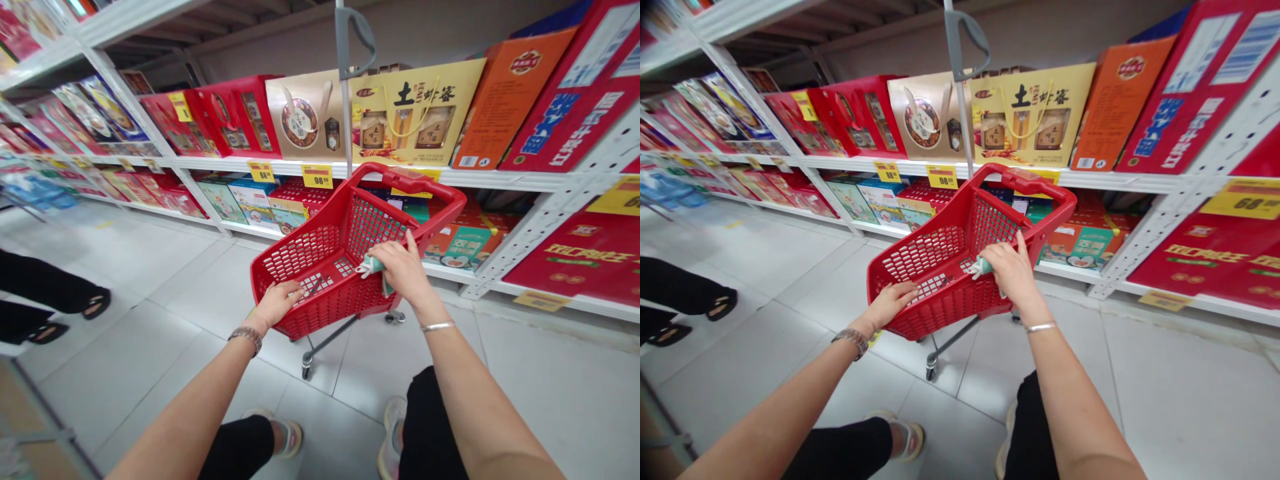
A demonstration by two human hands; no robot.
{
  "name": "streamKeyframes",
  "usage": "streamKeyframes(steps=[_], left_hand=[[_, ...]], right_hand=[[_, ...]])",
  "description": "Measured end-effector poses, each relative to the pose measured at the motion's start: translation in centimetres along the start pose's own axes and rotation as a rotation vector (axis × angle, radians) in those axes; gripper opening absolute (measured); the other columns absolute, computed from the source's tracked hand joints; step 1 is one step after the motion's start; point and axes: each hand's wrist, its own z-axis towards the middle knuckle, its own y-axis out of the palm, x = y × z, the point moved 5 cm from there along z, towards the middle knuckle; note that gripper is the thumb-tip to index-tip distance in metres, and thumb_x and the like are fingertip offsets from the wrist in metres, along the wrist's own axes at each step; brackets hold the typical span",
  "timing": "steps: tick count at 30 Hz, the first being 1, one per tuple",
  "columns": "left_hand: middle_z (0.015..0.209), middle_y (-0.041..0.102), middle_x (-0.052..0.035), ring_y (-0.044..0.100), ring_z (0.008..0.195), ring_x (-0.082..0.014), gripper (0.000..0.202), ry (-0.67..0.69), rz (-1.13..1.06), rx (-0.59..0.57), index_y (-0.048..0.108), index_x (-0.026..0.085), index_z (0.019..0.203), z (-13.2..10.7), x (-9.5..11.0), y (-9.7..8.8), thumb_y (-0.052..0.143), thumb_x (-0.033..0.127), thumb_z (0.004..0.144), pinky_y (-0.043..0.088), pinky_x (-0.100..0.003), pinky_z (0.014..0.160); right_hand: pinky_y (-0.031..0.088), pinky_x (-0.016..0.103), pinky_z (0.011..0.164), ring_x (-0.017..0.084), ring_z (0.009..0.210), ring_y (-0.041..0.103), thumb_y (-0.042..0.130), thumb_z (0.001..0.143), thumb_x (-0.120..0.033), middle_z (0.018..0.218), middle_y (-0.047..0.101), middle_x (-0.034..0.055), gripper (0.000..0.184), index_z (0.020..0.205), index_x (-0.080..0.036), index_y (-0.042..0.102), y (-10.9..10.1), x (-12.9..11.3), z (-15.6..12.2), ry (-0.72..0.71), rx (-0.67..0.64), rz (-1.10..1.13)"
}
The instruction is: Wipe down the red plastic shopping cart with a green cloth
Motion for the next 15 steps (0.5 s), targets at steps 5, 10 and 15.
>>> streamKeyframes(steps=[5, 10, 15], left_hand=[[0.126, 0.074, -0.0046, 0.06, 0.126, -0.0244, 0.04, 0.003, 0.041, 0.024, 0.075, 0.026, 0.106, 0.9, -0.8, -0.9, 0.043, 0.045, 0.091, 0.027, -0.049, 0.122], [0.129, 0.071, -0.0091, 0.057, 0.131, -0.0262, 0.038, -0.059, 0.11, 0.175, 0.074, 0.022, 0.101, 1.3, -0.5, -1.9, 0.04, 0.036, 0.092, 0.013, -0.055, 0.125], [0.122, 0.073, -0.0149, 0.06, 0.124, -0.0304, 0.042, -0.33, 0.181, 0.402, 0.075, 0.018, 0.097, 0.3, -1.2, -3.2, 0.035, 0.033, 0.095, 0.018, -0.061, 0.122]], right_hand=[[-0.001, 0.066, 0.122, 0.025, 0.121, 0.06, 0.044, 0.084, -0.003, 0.123, 0.072, 0.0033, 0.045, 0.114, -0.027, 0.068, -3.6, 4.1, -1.1, 0.054, 0.11, -0.109], [0.01, 0.066, 0.121, 0.028, 0.128, 0.057, 0.046, 0.083, -0.006, 0.126, 0.071, 0.0058, 0.043, 0.114, -0.026, 0.069, -5.6, 6.8, -2.2, 0.122, 0.228, -0.17], [0.019, 0.062, 0.121, 0.025, 0.114, 0.059, 0.048, 0.083, -0.006, 0.111, 0.074, 0.0043, 0.036, 0.102, -0.026, 0.071, -4.1, 5.2, -1.7, 0.063, 0.185, -0.137]])
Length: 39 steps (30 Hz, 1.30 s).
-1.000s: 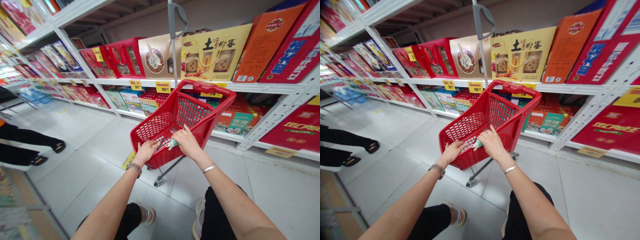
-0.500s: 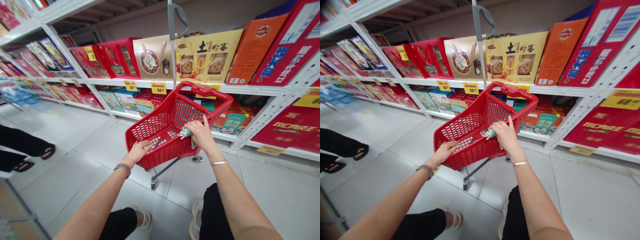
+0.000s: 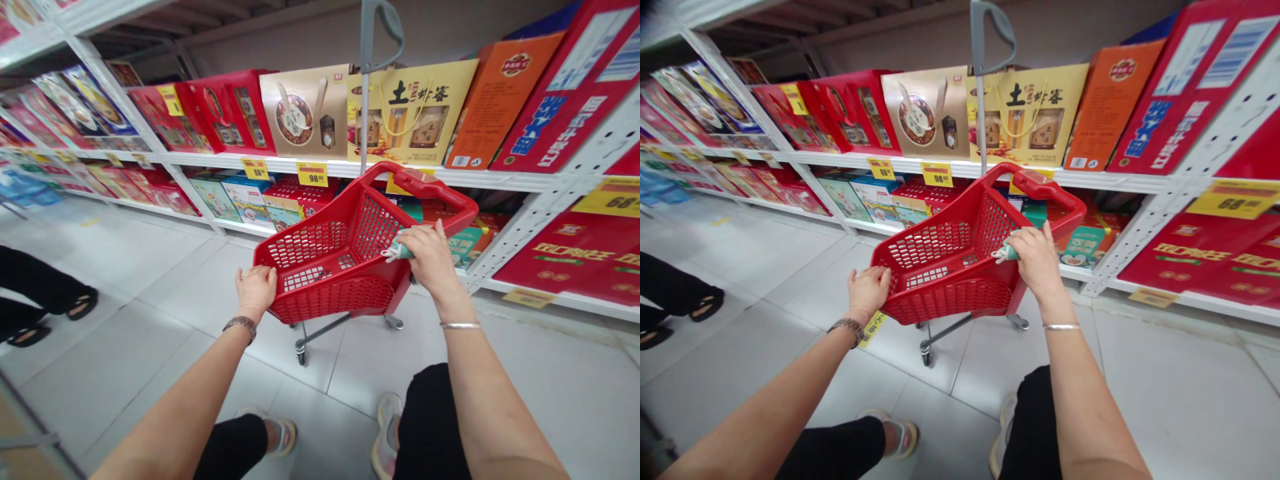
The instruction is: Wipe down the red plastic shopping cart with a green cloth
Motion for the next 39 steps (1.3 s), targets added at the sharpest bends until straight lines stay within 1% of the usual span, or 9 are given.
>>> streamKeyframes(steps=[3, 7, 14, 17, 21, 27, 30, 34, 39], left_hand=[[0.124, 0.072, -0.0177, 0.059, 0.126, -0.0333, 0.046, -0.097, 0.011, 0.033, 0.074, 0.017, 0.101, -0.3, -0.8, -0.4, 0.032, 0.034, 0.097, 0.018, -0.068, 0.119], [0.135, 0.067, -0.0129, 0.05, 0.138, -0.0321, 0.044, -0.1, -0.023, -0.02, 0.073, 0.02, 0.111, -1.0, -0.1, -0.3, 0.032, 0.035, 0.099, 0.01, -0.071, 0.12], [0.158, 0.043, -0.0102, 0.026, 0.153, -0.0344, 0.053, 0.139, 0.05, -0.189, 0.058, 0.023, 0.14, -4.0, 7.9, 0.4, 0.024, 0.038, 0.102, 0.007, -0.076, 0.118], [0.16, 0.039, -0.0111, 0.025, 0.153, -0.0343, 0.057, 0.19, 0.094, -0.208, 0.053, 0.022, 0.145, -5.0, 10.1, 0.4, 0.017, 0.035, 0.103, 0.01, -0.075, 0.118], [0.162, 0.034, -0.0092, 0.02, 0.154, -0.0346, 0.056, 0.186, 0.097, -0.209, 0.047, 0.025, 0.15, -5.2, 10.0, 0.2, 0.018, 0.036, 0.103, 0.012, -0.076, 0.117], [0.162, 0.036, -0.0068, 0.019, 0.154, -0.0359, 0.053, 0.199, 0.124, -0.222, 0.061, 0.029, 0.138, -4.9, 8.5, -0.3, 0.023, 0.039, 0.103, 0.008, -0.077, 0.117], [0.16, 0.041, -0.0057, 0.021, 0.154, -0.0348, 0.052, 0.223, 0.136, -0.202, 0.063, 0.03, 0.136, -5.0, 7.8, -0.6, 0.023, 0.038, 0.103, 0.007, -0.076, 0.118], [0.156, 0.046, -0.0041, 0.024, 0.153, -0.0332, 0.051, 0.246, 0.142, -0.157, 0.065, 0.03, 0.133, -4.7, 6.4, -0.8, 0.025, 0.034, 0.102, 0.008, -0.074, 0.119], [0.15, 0.053, -0.0001, 0.03, 0.152, -0.0311, 0.048, 0.274, 0.134, -0.116, 0.071, 0.037, 0.124, -3.8, 4.0, -1.0, 0.031, 0.03, 0.098, 0.007, -0.073, 0.12]], right_hand=[[0.02, 0.06, 0.121, 0.024, 0.105, 0.059, 0.049, 0.083, -0.005, 0.103, 0.074, 0.0033, 0.036, 0.1, -0.026, 0.071, 0.5, -1.3, 0.2, -0.014, -0.014, 0.022], [0.02, 0.057, 0.122, 0.022, 0.095, 0.058, 0.048, 0.086, -0.003, 0.096, 0.073, 0.0036, 0.035, 0.099, -0.025, 0.072, 2.0, -3.7, 0.2, -0.064, -0.093, 0.048], [0.029, 0.043, 0.121, 0.018, 0.084, 0.058, 0.051, 0.096, -0.011, 0.086, 0.069, 0.0024, 0.023, 0.096, -0.022, 0.071, 7.4, -13.5, -0.5, -0.232, -0.259, 0.121], [0.028, 0.043, 0.122, 0.017, 0.088, 0.061, 0.052, 0.098, -0.013, 0.092, 0.071, 0.0029, 0.021, 0.102, -0.021, 0.071, 8.0, -15.2, -0.8, -0.248, -0.265, 0.174], [0.015, 0.053, 0.125, 0.018, 0.101, 0.064, 0.05, 0.096, -0.007, 0.107, 0.075, 0.0022, 0.03, 0.109, -0.025, 0.07, 6.3, -12.7, -0.8, -0.221, -0.221, 0.183], [0.003, 0.063, 0.124, 0.023, 0.12, 0.061, 0.044, 0.088, -0.001, 0.125, 0.072, 0.0024, 0.045, 0.114, -0.028, 0.07, 0.6, -3.5, -0.4, 0.003, -0.053, 0.003], [0.004, 0.066, 0.122, 0.026, 0.128, 0.058, 0.044, 0.087, -0.002, 0.129, 0.07, 0.0041, 0.046, 0.117, -0.028, 0.069, -1.6, -0.7, -0.4, 0.068, 0.026, -0.041], [0.013, 0.065, 0.122, 0.028, 0.132, 0.055, 0.045, 0.088, -0.003, 0.131, 0.069, 0.0066, 0.042, 0.116, -0.024, 0.069, -1.5, -1.9, -0.3, 0.038, 0.031, -0.019], [0.02, 0.06, 0.123, 0.026, 0.128, 0.057, 0.048, 0.091, -0.003, 0.129, 0.07, 0.0039, 0.038, 0.114, -0.025, 0.069, 1.8, -8.4, 0.0, -0.139, -0.117, 0.04]])
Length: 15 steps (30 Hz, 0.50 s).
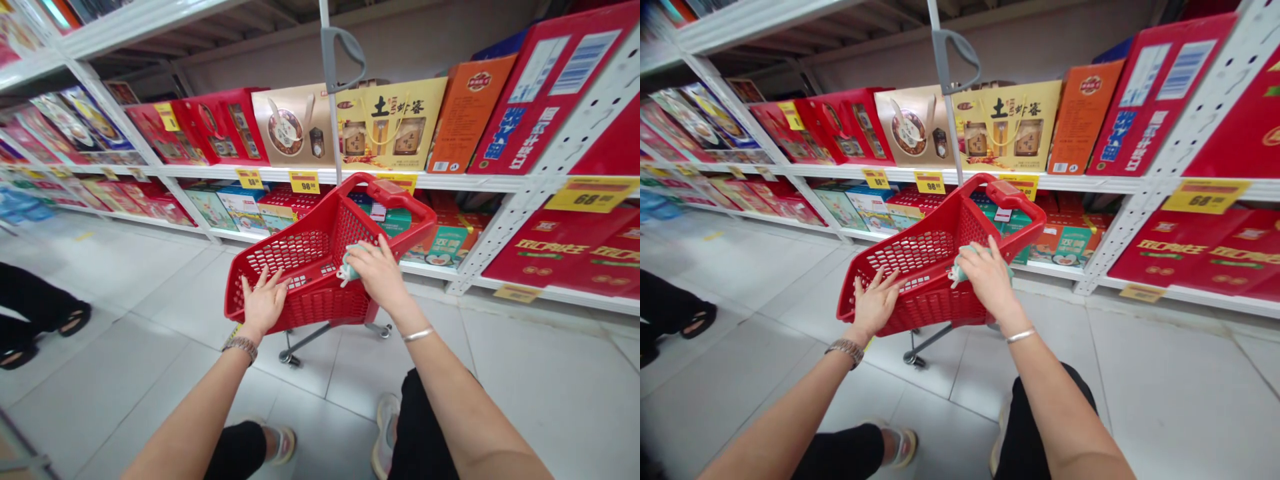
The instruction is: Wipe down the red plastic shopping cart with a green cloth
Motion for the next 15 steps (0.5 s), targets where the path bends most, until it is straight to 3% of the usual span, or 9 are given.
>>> streamKeyframes(steps=[2, 5, 11, 15], left_hand=[[0.148, 0.056, 0.0016, 0.033, 0.15, -0.0304, 0.048, 0.009, -0.011, 0.009, 0.073, 0.039, 0.12, 0.0, -1.2, 0.0, 0.032, 0.029, 0.096, 0.009, -0.07, 0.121], [0.145, 0.059, 0.0026, 0.036, 0.149, -0.0284, 0.048, 0.023, -0.025, 0.003, 0.075, 0.039, 0.115, -0.2, -3.2, -0.1, 0.032, 0.03, 0.095, 0.012, -0.064, 0.123], [0.14, 0.063, 0.0002, 0.042, 0.146, -0.0268, 0.048, 0.049, -0.034, -0.033, 0.078, 0.034, 0.11, -0.6, -7.2, -0.2, 0.033, 0.031, 0.093, 0.019, -0.057, 0.124], [0.14, 0.064, -0.0004, 0.04, 0.147, -0.0245, 0.05, 0.07, -0.033, -0.078, 0.077, 0.033, 0.113, -0.9, -8.9, -0.4, 0.031, 0.029, 0.093, 0.019, -0.055, 0.124]], right_hand=[[0.019, 0.06, 0.124, 0.026, 0.125, 0.058, 0.049, 0.092, -0.004, 0.129, 0.07, 0.0022, 0.037, 0.114, -0.026, 0.069, 0.5, -1.7, 0.5, -0.051, -0.03, 0.031], [0.01, 0.062, 0.125, 0.025, 0.123, 0.06, 0.049, 0.091, -0.003, 0.128, 0.071, 0.0016, 0.04, 0.117, -0.026, 0.068, -0.6, -2.0, 1.0, -0.041, -0.005, 0.072], [-0.003, 0.07, 0.121, 0.029, 0.125, 0.058, 0.053, 0.088, -0.009, 0.123, 0.072, 0.004, 0.038, 0.119, -0.028, 0.067, -5.8, 1.4, 0.4, 0.077, 0.082, 0.032], [-0.002, 0.069, 0.12, 0.029, 0.123, 0.059, 0.052, 0.089, -0.011, 0.121, 0.072, 0.0062, 0.034, 0.115, -0.025, 0.067, -7.2, 3.2, -0.1, 0.146, 0.152, 0.022]])
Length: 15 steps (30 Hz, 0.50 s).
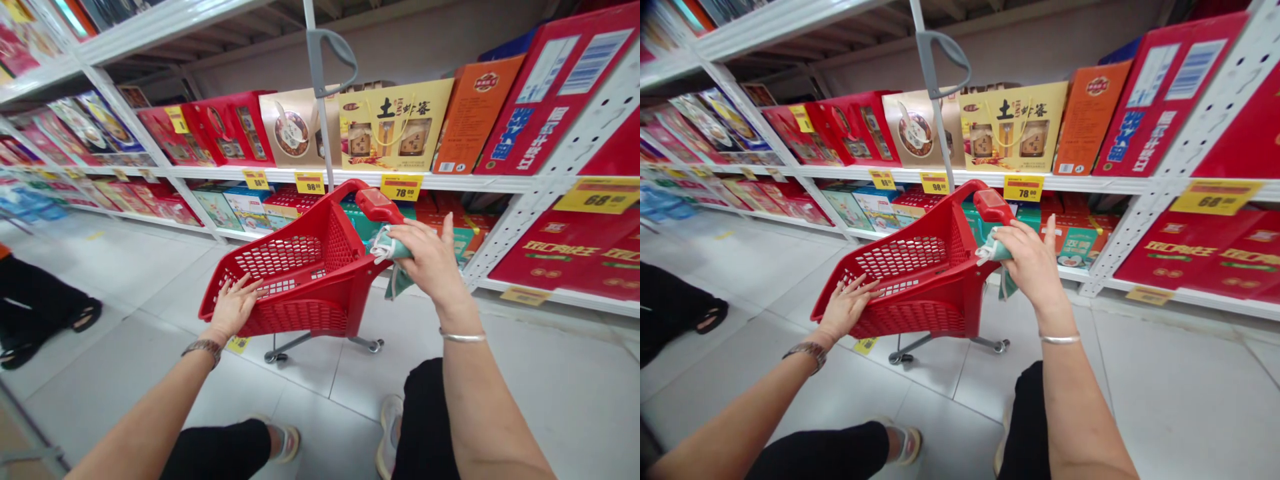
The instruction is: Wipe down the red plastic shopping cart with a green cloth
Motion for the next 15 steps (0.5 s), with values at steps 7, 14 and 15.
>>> streamKeyframes(steps=[7, 14, 15], left_hand=[[0.144, 0.061, -0.0086, 0.038, 0.148, -0.0329, 0.046, -0.226, 0.045, 0.08, 0.074, 0.026, 0.118, -0.8, 0.0, -1.4, 0.035, 0.029, 0.094, 0.009, -0.071, 0.12], [0.149, 0.056, -0.0056, 0.037, 0.149, -0.0293, 0.051, -0.247, -0.415, 0.183, 0.066, 0.028, 0.129, -0.1, 11.6, -3.0, 0.024, 0.036, 0.102, 0.014, -0.07, 0.12], [0.149, 0.056, -0.0045, 0.037, 0.149, -0.0295, 0.053, -0.248, -0.468, 0.18, 0.067, 0.029, 0.128, 0.0, 13.1, -3.2, 0.022, 0.037, 0.103, 0.012, -0.071, 0.12]], right_hand=[[0.024, 0.058, 0.12, 0.026, 0.108, 0.063, 0.047, 0.084, -0.006, 0.107, 0.072, 0.0079, 0.033, 0.103, -0.023, 0.069, 1.8, -2.2, 0.6, -0.05, -0.039, 0.156], [0.034, 0.051, 0.118, 0.022, 0.101, 0.064, 0.049, 0.088, -0.004, 0.103, 0.073, 0.0071, 0.03, 0.103, -0.021, 0.069, 2.2, -7.4, 0.6, -0.167, -0.081, 0.234], [0.034, 0.051, 0.119, 0.022, 0.104, 0.064, 0.049, 0.089, -0.004, 0.105, 0.073, 0.0073, 0.03, 0.104, -0.021, 0.069, 2.2, -8.3, 0.5, -0.193, -0.09, 0.241]])
